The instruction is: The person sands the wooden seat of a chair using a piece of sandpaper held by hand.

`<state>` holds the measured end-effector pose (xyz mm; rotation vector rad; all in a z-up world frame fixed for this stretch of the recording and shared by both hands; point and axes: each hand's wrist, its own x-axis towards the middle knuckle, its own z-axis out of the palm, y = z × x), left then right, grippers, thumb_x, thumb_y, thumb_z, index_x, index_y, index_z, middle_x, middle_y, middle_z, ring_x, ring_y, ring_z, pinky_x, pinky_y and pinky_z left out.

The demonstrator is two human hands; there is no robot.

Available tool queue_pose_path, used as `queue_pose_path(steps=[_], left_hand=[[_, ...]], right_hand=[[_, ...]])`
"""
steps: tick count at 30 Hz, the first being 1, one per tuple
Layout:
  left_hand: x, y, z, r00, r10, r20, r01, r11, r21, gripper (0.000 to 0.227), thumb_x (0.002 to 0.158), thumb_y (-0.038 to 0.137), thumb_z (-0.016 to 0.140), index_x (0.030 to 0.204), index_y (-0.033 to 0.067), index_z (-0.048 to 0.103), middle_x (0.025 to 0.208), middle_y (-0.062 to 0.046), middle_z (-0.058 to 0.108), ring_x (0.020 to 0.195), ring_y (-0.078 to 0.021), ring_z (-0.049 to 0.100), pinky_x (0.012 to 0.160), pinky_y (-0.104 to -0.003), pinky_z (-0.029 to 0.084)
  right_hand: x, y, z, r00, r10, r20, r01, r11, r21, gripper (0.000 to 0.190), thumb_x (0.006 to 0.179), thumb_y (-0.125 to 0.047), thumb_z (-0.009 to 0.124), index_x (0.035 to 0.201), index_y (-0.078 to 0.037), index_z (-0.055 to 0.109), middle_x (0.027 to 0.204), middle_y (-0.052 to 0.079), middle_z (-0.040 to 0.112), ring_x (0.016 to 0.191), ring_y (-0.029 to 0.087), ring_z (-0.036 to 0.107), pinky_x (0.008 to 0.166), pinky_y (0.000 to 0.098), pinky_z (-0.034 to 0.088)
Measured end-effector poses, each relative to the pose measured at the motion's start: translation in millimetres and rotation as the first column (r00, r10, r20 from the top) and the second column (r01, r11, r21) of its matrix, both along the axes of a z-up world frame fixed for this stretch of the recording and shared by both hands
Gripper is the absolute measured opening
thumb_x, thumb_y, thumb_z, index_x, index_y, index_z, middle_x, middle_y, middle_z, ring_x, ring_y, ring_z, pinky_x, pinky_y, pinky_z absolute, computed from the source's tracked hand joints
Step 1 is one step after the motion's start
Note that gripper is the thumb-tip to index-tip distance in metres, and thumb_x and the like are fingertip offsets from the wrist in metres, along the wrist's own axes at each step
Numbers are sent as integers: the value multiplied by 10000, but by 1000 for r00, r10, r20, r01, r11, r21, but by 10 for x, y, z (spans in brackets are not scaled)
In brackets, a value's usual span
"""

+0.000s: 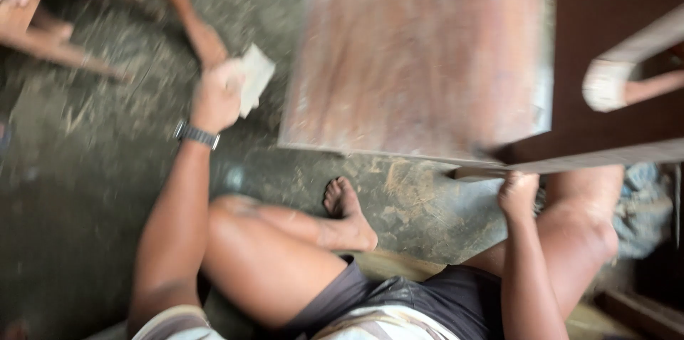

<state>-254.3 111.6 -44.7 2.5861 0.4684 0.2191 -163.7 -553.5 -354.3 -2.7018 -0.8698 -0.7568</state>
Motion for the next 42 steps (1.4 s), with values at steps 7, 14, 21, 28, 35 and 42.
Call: queue_pose_path(steps=[7, 14, 21, 28, 35, 42], left_hand=[[-218, -302, 558, 908, 224, 355, -66, 912, -405, 297, 1046, 311, 681, 824, 115, 656, 594, -33, 636, 578, -111, 650, 558, -282, 527], [-75, -1023, 615, 931, 75, 357, 37, 954, -297, 453, 1059, 463, 643, 742, 145, 580, 596, -114, 564, 566, -287, 577, 552, -380, 459], [-294, -1251, 590, 949, -122, 289, 284, 726, -626, 430, 1096, 418, 463, 807, 178, 673, 460, -20, 644, 496, -123, 712, 572, -244, 572], [-156, -1365, 742, 971, -110, -213, -42, 796, -604, 817, 1024, 532, 441, 1532, -94, 307, 1540, -375, 341, 1456, -481, 332, 1220, -575, 256], [969, -1068, 533, 994, 82, -79, -113, 640, -760, 947, 1005, 661, 486, 1559, -92, 338, 1627, -340, 234, 1526, -470, 178, 1290, -560, 131], [2213, -857, 653, 937, 235, -260, -345, 753, -561, 1188, 646, 898, 163, 1426, 119, 606, 1473, -100, 579, 1310, -227, 556, 1037, -352, 423]], right_hand=[[-952, 1000, 2954, 919, -172, -355, 359, 737, 573, 147, 1087, -185, 809, 1047, -162, 670, 961, 35, 629, 889, 298, 617, 827, 381, 504], [-779, 2664, 3842, 745, 504, -437, 96, 567, 818, 351, 857, -52, 833, 1169, -17, 676, 900, 126, 688, 843, 246, 718, 785, 390, 606], [-245, 3388, 3400, 429, 692, -581, 88, 608, 789, 247, 855, -179, 857, 945, 1, 713, 825, 102, 731, 739, 167, 591, 640, 389, 532], [-287, 2747, 3038, 662, 534, -526, 107, 627, 772, 187, 967, -138, 738, 824, -20, 760, 701, 101, 732, 702, 93, 587, 638, 321, 527], [-310, 2836, 3284, 541, 667, -512, 144, 526, 838, 168, 883, -83, 787, 724, -34, 760, 588, 82, 710, 580, 73, 539, 523, 275, 525], [-374, 2901, 3698, 575, 652, -494, 55, 572, 818, 395, 1011, -262, 637, 662, -137, 502, 594, -76, 452, 538, 61, 440, 475, 254, 368]])
